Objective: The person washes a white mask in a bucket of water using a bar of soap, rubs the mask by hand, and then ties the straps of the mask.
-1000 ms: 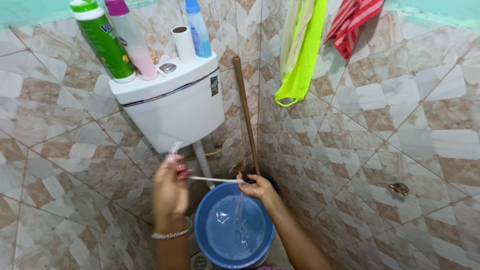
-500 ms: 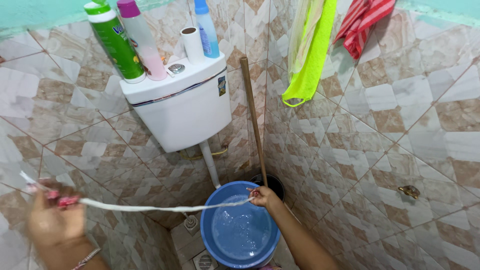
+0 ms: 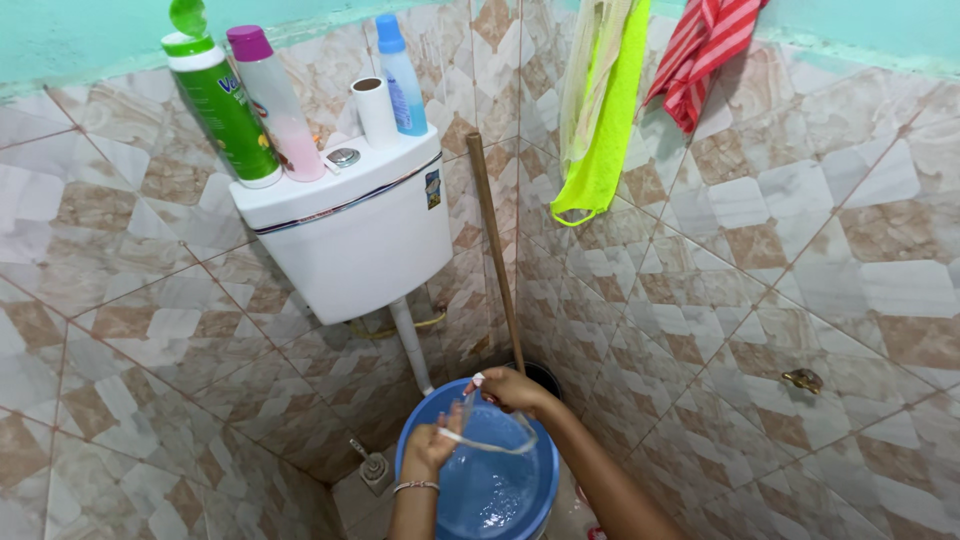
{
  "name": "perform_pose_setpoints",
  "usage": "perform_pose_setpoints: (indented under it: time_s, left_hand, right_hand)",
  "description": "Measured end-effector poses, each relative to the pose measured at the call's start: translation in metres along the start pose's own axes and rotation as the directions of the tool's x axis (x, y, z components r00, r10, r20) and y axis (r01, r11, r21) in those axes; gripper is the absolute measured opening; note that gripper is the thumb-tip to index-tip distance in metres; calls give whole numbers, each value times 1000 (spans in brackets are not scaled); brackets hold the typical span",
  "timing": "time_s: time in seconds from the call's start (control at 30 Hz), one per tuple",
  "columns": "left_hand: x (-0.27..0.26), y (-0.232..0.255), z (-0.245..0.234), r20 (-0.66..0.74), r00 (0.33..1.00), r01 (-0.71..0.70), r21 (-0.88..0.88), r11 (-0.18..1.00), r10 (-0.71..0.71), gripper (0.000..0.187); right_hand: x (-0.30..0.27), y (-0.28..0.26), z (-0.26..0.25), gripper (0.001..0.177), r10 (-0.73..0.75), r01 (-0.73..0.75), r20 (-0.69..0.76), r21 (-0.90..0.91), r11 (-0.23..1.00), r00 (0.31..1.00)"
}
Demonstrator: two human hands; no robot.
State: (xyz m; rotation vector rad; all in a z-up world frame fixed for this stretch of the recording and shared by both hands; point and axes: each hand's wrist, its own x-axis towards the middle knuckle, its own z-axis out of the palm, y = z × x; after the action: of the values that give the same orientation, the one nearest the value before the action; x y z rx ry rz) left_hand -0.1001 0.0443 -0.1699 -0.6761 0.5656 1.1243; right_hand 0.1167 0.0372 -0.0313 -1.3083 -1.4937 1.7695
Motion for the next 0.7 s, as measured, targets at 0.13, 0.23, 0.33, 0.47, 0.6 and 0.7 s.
perform_pose_setpoints:
  time_s: [0.13, 0.23, 0.33, 0.47, 0.6, 0.7]
  left_hand:
    - [12, -27, 4, -4, 999, 35, 124, 992, -35, 33]
    - [19, -28, 17, -54, 993, 109, 102, 989, -104, 36]
    - [17, -20, 27, -63, 991, 110, -107, 988, -117, 39]
    - [16, -10, 40, -94, 992, 65, -217, 974, -87, 46]
    - [15, -15, 31, -60, 993, -89, 243, 966, 106, 22]
    - [18, -25, 26, 115, 973, 112, 520, 847, -199, 29]
  right_hand:
    - [-20, -9, 9, 32, -85, 83, 63, 37, 996, 994]
    - [-37, -8, 7, 34, -236, 245, 182, -28, 969, 954]
    - [-59, -4, -3, 27, -126, 153, 213, -117, 981, 969]
    - [-95, -3, -33, 33, -135, 227, 483, -138, 964, 865]
    - [-101, 13, -41, 33, -40, 181, 490, -244, 953, 871]
    - [-71, 42, -35, 37, -46, 204, 438, -321, 925, 898]
